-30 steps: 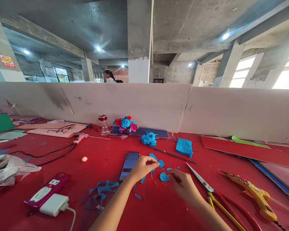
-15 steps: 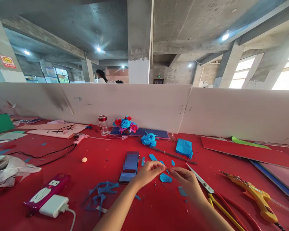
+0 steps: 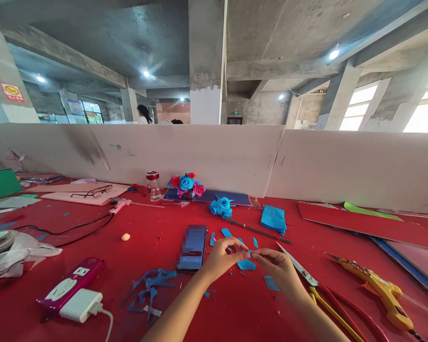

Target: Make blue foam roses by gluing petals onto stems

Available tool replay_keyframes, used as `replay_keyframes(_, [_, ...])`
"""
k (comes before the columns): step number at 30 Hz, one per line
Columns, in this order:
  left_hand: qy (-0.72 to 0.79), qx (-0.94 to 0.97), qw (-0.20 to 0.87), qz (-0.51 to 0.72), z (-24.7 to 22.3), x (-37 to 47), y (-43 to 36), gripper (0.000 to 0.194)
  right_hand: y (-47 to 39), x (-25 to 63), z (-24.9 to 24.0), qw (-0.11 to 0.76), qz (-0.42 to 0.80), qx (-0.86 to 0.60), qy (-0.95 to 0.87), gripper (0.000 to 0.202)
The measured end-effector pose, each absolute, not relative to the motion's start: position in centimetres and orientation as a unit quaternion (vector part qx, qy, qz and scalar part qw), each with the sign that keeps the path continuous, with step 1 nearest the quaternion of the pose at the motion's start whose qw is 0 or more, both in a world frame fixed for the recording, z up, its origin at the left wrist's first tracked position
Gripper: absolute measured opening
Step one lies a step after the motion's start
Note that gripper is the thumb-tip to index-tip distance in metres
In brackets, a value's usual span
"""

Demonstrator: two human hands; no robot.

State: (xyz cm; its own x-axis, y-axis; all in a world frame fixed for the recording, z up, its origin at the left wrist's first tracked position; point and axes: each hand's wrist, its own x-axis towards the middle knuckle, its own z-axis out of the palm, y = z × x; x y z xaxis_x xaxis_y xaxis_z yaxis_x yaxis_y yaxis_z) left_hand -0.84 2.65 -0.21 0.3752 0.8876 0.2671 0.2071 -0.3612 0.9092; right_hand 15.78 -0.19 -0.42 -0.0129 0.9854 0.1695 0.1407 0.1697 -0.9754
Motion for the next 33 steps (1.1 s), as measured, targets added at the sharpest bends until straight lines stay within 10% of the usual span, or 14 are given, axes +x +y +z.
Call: replay_keyframes(33, [0.376,0.690,0.339,0.517,0.9,-0.8,2.1,0.016,-0.4,15.2,-1.0,0.472,0.380,-0.506,-0.614,0.029])
